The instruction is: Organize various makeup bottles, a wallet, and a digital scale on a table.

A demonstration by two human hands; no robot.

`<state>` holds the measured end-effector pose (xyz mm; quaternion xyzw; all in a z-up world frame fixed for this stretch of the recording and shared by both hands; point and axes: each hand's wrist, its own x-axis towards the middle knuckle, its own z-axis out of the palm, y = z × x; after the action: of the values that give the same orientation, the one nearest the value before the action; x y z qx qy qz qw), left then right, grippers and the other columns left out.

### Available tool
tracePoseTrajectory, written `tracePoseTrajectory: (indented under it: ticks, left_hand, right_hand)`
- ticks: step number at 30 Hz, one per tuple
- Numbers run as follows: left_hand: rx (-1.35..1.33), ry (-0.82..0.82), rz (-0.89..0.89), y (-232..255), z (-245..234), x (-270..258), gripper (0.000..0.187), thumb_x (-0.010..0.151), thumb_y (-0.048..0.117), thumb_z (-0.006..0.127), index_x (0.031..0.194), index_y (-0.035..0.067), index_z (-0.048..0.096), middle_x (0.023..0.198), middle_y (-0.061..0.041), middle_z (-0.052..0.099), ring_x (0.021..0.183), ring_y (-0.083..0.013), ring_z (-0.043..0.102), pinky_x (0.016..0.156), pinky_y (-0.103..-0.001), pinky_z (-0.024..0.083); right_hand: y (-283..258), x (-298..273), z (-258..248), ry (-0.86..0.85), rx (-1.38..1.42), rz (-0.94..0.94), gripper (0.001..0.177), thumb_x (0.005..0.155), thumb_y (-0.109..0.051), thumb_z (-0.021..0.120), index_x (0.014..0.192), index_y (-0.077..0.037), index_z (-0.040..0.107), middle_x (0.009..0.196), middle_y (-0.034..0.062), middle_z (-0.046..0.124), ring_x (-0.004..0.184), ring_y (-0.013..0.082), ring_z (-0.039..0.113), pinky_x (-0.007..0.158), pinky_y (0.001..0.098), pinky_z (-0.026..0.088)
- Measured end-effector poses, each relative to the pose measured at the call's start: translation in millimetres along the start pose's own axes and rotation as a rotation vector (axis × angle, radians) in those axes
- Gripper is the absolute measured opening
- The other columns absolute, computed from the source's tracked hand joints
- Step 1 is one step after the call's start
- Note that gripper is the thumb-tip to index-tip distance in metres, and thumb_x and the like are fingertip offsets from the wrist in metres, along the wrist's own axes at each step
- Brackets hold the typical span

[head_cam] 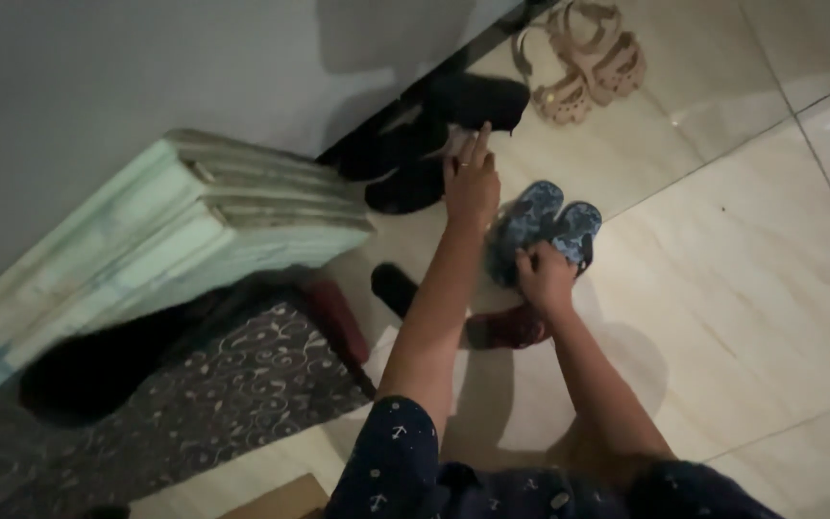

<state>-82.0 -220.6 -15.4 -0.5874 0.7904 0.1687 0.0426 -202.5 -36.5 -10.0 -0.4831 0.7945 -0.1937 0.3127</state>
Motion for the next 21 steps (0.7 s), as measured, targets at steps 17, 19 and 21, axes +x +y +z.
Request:
tracePoseTrajectory:
  ticks: [17, 19, 21]
  left_hand:
    - [-0.517, -0.081, -0.268, -7.9, 38.9, -99.1, 0.047, 0.102, 0.029, 0.052, 0.145, 0.011, 0.051, 0.133, -0.02, 0.064, 0.105, -0.0384, 0.067, 0.092, -0.046, 0.053]
    - [-0.364, -0.045, -0.078, 0.6, 61.0, -134.8, 0.046, 0.098, 0.032, 0.059, 0.137, 0.006, 0.056, 0.133, -0.02, 0.066, 0.101, -0.0376, 0.069, 0.09, -0.045, 0.054]
    - [-0.436, -0.392, -0.39, 22.4, 57.7, -165.4, 0.045, 0.096, 0.032, 0.058, 0.13, 0.003, 0.064, 0.121, -0.021, 0.068, 0.109, -0.0419, 0.064, 0.092, -0.052, 0.05]
  right_hand:
    - [-19.1, 28.7, -75.4, 0.35, 0.258, -0.145, 0.015, 0.093, -0.011, 0.069, 0.085, 0.001, 0.065, 0.081, 0.0217, 0.064, 0.077, 0.0402, 0.066, 0.069, 0.045, 0.051]
    - [-18.1, 29.9, -81.4, 0.355, 0.285, -0.116, 0.014, 0.093, -0.011, 0.068, 0.086, 0.001, 0.065, 0.081, 0.0212, 0.064, 0.076, 0.0391, 0.067, 0.07, 0.0444, 0.052]
    - [-12.6, 32.9, -85.8, 0.38, 0.259, -0.158, 0.011, 0.09, -0.009, 0.069, 0.087, 0.0, 0.065, 0.083, 0.0211, 0.065, 0.076, 0.0385, 0.066, 0.071, 0.0435, 0.052]
